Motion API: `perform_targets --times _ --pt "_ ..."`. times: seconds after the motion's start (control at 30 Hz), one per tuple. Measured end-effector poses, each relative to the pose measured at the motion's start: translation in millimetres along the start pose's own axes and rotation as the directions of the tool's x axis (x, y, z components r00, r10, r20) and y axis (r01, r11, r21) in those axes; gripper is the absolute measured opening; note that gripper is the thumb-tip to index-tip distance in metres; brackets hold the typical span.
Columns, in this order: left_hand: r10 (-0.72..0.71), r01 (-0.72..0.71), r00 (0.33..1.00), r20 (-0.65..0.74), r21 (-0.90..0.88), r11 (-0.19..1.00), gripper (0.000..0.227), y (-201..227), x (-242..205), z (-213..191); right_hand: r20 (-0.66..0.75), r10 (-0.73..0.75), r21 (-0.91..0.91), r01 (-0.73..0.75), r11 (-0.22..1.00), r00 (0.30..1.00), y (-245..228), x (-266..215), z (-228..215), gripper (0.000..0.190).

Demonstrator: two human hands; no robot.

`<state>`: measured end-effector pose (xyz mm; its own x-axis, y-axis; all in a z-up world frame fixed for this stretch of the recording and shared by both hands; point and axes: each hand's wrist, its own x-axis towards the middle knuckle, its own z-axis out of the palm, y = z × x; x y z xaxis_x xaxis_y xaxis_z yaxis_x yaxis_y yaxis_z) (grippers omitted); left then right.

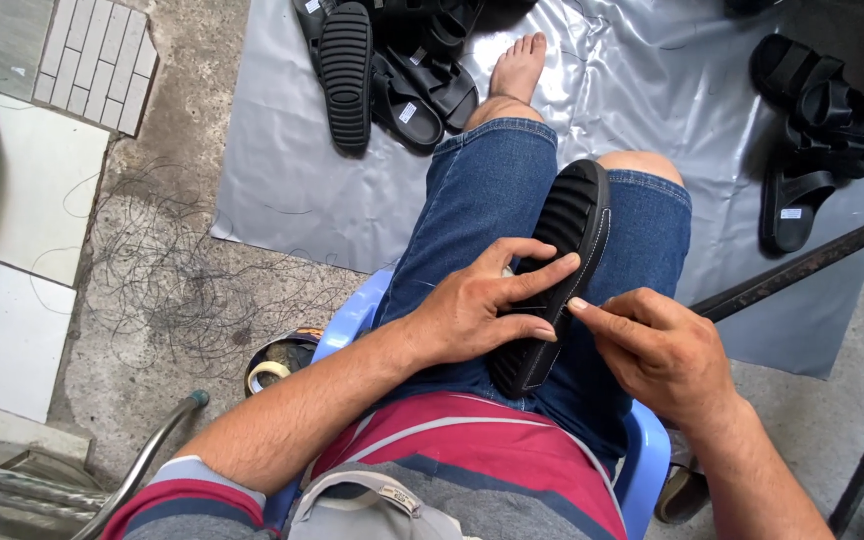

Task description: Hand-sewing a sandal strap to the sole using a needle and thread

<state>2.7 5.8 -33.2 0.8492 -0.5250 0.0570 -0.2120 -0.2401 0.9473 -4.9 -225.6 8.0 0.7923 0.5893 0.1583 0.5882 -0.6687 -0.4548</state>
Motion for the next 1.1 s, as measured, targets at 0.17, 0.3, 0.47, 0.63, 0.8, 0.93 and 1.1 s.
perform_targets --times 0.17,0.3,0.47,0.63,0.8,0.93,1.1 --pt "-0.007 0.010 0.999 -0.048 0.071 0.997 0.062 -0.1 1.0 12.2 -0.041 0.021 -0.103 -0.025 0.994 0.999 -16.5 11.8 -3.8 0.023" --pt "-0.049 0.069 0.992 -0.118 0.170 0.983 0.065 6.6 2.2 21.1 -0.100 0.092 -0.116 -0.104 0.988 0.991 -25.4 12.9 -3.5 0.016" --pt "-0.096 0.104 0.978 -0.185 0.033 0.994 0.059 19.0 -7.9 7.6 -0.025 0.183 -0.046 -0.184 0.982 0.983 -22.0 6.1 -8.0 0.020" --pt "-0.146 0.160 0.986 -0.083 0.203 0.966 0.010 21.2 -20.7 -23.8 0.038 0.188 -0.023 -0.187 0.982 0.981 -21.7 8.8 -14.0 0.021" --pt "-0.212 0.305 0.951 0.226 -0.565 0.767 0.007 34.3 -17.4 -42.4 0.140 0.207 0.026 -0.213 0.977 0.968 -17.1 9.4 -15.7 0.025" --pt "-0.255 0.389 0.921 0.293 -0.692 0.609 0.010 47.1 -1.3 -20.3 0.182 0.257 0.057 -0.271 0.961 0.949 -14.1 9.1 -17.2 0.027" --pt "-0.279 0.269 0.960 0.006 0.248 0.931 0.018 48.3 11.1 -13.2 0.120 0.231 0.092 -0.243 0.966 0.965 -15.4 7.4 -17.1 0.029"
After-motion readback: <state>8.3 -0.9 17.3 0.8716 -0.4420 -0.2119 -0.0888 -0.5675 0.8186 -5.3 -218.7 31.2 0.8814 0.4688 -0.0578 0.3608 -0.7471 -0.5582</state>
